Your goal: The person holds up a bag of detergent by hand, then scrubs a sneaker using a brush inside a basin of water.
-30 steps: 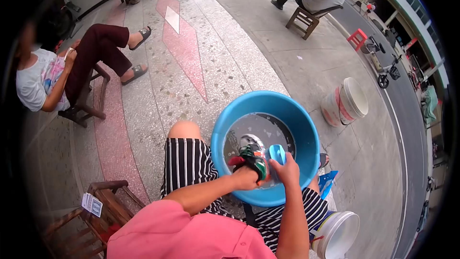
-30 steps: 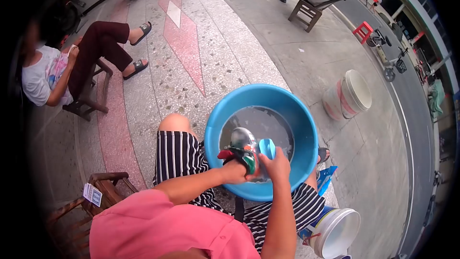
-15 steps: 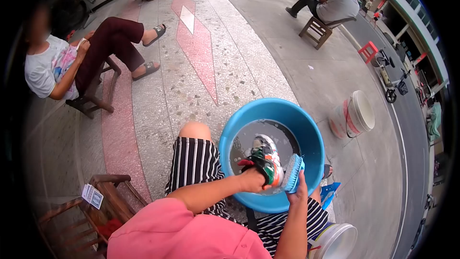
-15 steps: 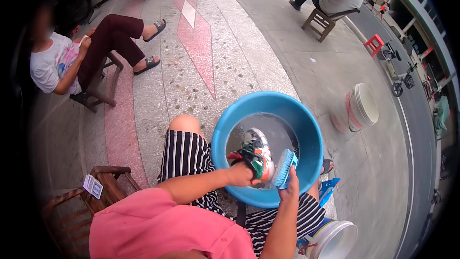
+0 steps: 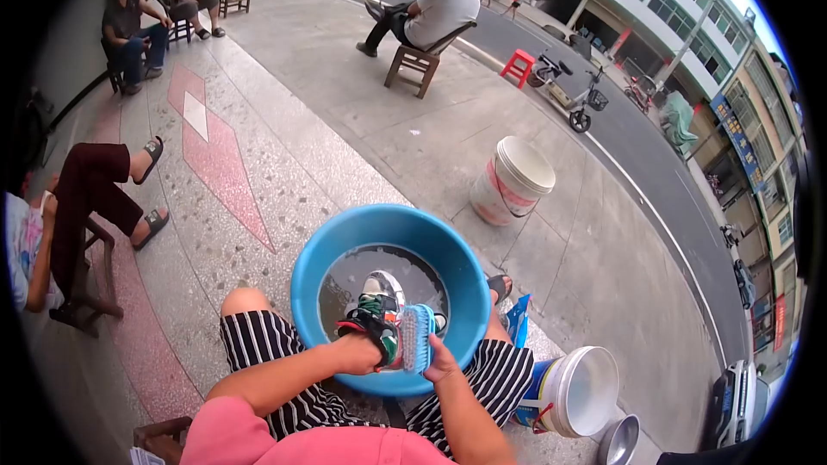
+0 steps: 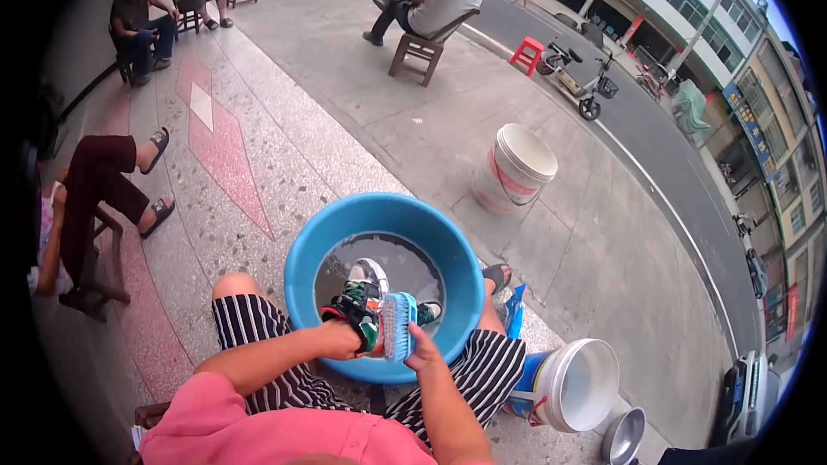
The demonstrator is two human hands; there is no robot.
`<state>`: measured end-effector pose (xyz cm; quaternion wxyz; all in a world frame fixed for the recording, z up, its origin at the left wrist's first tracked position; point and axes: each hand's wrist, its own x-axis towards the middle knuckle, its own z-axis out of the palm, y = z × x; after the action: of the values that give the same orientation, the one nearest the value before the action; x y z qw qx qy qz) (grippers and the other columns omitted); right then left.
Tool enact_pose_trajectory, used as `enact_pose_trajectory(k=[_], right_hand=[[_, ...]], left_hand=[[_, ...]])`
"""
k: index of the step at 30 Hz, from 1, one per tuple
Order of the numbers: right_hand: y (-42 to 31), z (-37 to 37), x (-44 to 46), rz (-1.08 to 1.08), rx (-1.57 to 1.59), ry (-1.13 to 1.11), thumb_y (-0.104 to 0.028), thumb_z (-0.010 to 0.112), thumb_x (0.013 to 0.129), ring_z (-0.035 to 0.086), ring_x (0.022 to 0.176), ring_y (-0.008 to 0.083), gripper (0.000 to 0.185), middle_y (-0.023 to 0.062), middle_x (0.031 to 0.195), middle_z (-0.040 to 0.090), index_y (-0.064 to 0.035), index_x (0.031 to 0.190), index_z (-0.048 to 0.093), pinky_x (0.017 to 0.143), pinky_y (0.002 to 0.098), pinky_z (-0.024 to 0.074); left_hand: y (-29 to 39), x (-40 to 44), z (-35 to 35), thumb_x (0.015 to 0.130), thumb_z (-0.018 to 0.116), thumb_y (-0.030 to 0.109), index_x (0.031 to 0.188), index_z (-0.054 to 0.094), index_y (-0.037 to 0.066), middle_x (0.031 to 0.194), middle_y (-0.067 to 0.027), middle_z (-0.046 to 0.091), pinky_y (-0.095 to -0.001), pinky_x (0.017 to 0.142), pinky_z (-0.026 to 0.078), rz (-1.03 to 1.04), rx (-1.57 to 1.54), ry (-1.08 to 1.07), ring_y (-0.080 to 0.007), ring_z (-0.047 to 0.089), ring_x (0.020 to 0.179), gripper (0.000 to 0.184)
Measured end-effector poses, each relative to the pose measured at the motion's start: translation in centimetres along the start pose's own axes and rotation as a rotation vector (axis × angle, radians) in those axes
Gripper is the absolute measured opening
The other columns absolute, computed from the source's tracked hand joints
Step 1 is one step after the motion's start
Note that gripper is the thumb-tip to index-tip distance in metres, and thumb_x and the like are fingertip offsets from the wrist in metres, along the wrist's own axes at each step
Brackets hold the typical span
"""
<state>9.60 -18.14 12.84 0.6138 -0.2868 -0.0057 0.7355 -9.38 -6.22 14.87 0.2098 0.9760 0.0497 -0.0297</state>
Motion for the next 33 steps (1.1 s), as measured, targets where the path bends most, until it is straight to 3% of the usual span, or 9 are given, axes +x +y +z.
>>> enact_pose_trajectory(k=[5,8,14,16,20,21,24,29,33], right_hand=[[1.0,1.5,0.8,-0.058,0.107,-0.100,-0.034,0.074,0.071,0.055,0.108,0.0291,0.067,0.0126,0.119,0.056,-0.0057,0.126,0.047,0.095,0.0460,0.0429],[1.8,1.9,1.6,-0.097,0.139,-0.117,-0.040,0.074,0.070,0.056,0.105,0.0314,0.068,0.0132,0.116,0.058,-0.0074,0.124,0.048,0.090,0.0505,0.0443],[2.0,3.0,3.6,-0.229,0.188,-0.087,-0.046,0.071,0.070,0.059,0.094,0.0347,0.063,0.0130,0.112,0.059,-0.0119,0.119,0.051,0.089,0.0555,0.0426],[1.9,2.5,4.5,-0.264,0.221,-0.131,-0.046,0.070,0.071,0.060,0.092,0.0367,0.068,0.0130,0.115,0.057,-0.0131,0.125,0.046,0.086,0.0611,0.0415],[1.4,3.2,4.5,-0.265,0.185,-0.225,-0.047,0.069,0.071,0.058,0.097,0.0402,0.076,0.0134,0.123,0.053,-0.0139,0.133,0.038,0.089,0.0656,0.0363],[1.5,2.7,4.4,-0.233,0.194,-0.263,-0.048,0.068,0.072,0.051,0.110,0.0399,0.077,0.0130,0.130,0.048,-0.0146,0.134,0.037,0.093,0.0671,0.0316],[1.3,9.1,1.8,-0.256,0.159,-0.289,-0.042,0.074,0.068,0.049,0.113,0.0351,0.078,0.0103,0.127,0.050,-0.0124,0.131,0.041,0.095,0.0605,0.0360],[1.1,5.8,3.4,-0.414,0.194,-0.165,-0.040,0.075,0.068,0.046,0.118,0.0296,0.081,0.0102,0.131,0.046,-0.0113,0.133,0.038,0.099,0.0465,0.0389],[2.2,6.7,3.8,-0.447,0.142,-0.203,-0.040,0.076,0.066,0.046,0.118,0.0293,0.082,0.0096,0.131,0.045,-0.0113,0.133,0.038,0.100,0.0462,0.0384]], left_hand=[[0.9,-0.3,-6.0,0.064,0.068,0.025,0.071,0.065,0.003,0.070,-0.0137,0.062,-0.0413,0.064,0.050,0.100,0.056,0.009,-0.0313,0.062,0.070,0.023],[0.9,0.4,-8.4,0.061,0.070,0.028,0.068,0.065,0.006,0.070,-0.0097,0.063,-0.0376,0.074,0.046,0.068,0.255,0.022,-0.0252,0.061,0.074,0.024],[1.6,-1.3,-10.9,0.059,0.071,0.028,0.077,0.062,0.014,0.100,-0.0052,0.057,-0.0464,0.094,0.031,-0.080,0.338,0.534,-0.0223,0.049,0.106,0.025],[2.0,-1.7,-9.3,0.060,0.071,0.026,0.082,0.061,0.014,0.115,-0.0104,0.050,-0.0528,0.099,0.024,-0.177,0.260,0.667,-0.0276,0.039,0.120,0.027],[2.1,-2.3,-8.5,0.064,0.067,0.023,0.083,0.061,0.014,0.121,-0.0123,0.046,-0.0543,0.102,0.020,-0.209,0.177,0.712,-0.0309,0.034,0.124,0.022],[1.6,-2.5,-8.5,0.063,0.068,0.023,0.083,0.061,0.014,0.122,-0.0125,0.046,-0.0546,0.102,0.019,-0.177,0.155,0.700,-0.0313,0.034,0.125,0.023],[0.6,-3.4,-9.5,0.069,0.065,0.021,0.083,0.059,0.014,0.124,-0.0105,0.045,-0.0540,0.103,0.017,-0.040,0.121,0.631,-0.0300,0.031,0.128,0.017],[0.3,-3.4,-10.1,0.062,0.069,0.022,0.076,0.060,0.013,0.118,-0.0090,0.050,-0.0511,0.104,0.019,0.166,0.045,0.604,-0.0304,0.035,0.126,0.019],[0.7,-2.5,-11.3,0.067,0.068,0.032,0.069,0.059,0.009,0.109,-0.0106,0.055,-0.0516,0.104,0.019,0.196,-0.040,0.653,-0.0297,0.040,0.122,0.025]])
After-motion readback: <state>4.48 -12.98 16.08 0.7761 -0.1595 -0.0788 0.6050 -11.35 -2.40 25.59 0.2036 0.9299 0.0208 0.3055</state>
